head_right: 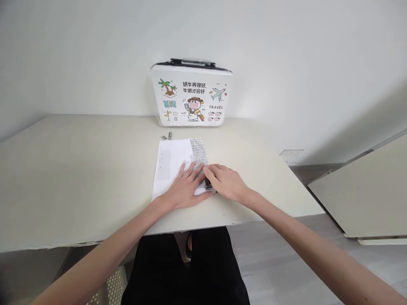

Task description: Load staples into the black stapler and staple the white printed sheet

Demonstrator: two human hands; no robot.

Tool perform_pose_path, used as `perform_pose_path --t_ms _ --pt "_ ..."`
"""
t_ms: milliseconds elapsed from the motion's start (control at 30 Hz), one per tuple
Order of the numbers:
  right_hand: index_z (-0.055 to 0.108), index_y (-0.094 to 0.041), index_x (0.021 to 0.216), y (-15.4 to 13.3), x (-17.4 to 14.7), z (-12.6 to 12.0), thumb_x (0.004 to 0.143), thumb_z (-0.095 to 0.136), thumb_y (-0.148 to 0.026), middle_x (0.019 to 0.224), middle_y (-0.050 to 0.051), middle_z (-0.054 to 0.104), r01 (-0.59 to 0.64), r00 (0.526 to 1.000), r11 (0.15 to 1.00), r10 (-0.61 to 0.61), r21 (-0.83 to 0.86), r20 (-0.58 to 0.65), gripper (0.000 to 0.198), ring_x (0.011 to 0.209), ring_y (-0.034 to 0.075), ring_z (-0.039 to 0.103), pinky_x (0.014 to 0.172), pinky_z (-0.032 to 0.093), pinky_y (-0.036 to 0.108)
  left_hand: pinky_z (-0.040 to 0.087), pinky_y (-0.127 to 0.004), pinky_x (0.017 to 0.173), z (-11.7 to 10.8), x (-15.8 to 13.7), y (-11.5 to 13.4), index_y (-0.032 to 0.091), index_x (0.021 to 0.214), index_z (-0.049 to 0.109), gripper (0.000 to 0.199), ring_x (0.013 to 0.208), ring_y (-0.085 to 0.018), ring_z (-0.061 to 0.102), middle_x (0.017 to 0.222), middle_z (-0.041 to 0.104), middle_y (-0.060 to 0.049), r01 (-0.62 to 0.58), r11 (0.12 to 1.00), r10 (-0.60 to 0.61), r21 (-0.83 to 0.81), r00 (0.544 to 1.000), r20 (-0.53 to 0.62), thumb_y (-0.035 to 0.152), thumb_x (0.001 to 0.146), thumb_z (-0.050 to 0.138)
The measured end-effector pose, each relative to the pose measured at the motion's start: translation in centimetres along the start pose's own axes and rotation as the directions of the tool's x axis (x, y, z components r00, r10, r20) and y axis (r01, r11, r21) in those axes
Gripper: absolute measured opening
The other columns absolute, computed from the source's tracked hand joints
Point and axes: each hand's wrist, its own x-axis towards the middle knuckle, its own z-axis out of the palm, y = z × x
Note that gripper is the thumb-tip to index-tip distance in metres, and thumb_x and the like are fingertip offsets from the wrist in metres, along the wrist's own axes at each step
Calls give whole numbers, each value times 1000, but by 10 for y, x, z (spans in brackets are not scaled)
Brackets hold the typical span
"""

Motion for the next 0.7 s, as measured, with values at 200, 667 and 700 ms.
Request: perform_pose_path --t_ms 200,667,700 --pt "71 -30 118 6 3 7 107 27 -42 134 3 71 29 999 996 -33 -83 -43 47 115 27 67 95 50 41 -4 -65 128 7 3 -3 26 166 26 88 162 -37 5 175 21 -8 -5 1000 5 11 1000 -17 80 97 32" --pt "70 -28 119 2 4 15 105 30 -38 136 4 70 4 998 980 -16 -200 -62 44 119 28 65 93 49 43 -3 -65 129 8 2 0 27 166 26 84 162 -38 6 175 21 -7 0 1000 -1 -12 1000 -30 75 98 37" --pt "70 -29 120 3 4 15 105 30 -38 136 4 70 4 998 978 -17 -207 -63 44 119 28 65 92 49 43 -3 -65 129 9 2 0 28 166 25 84 162 -38 6 175 21 -7 2 1000 -2 -12 1000 -31 75 98 37"
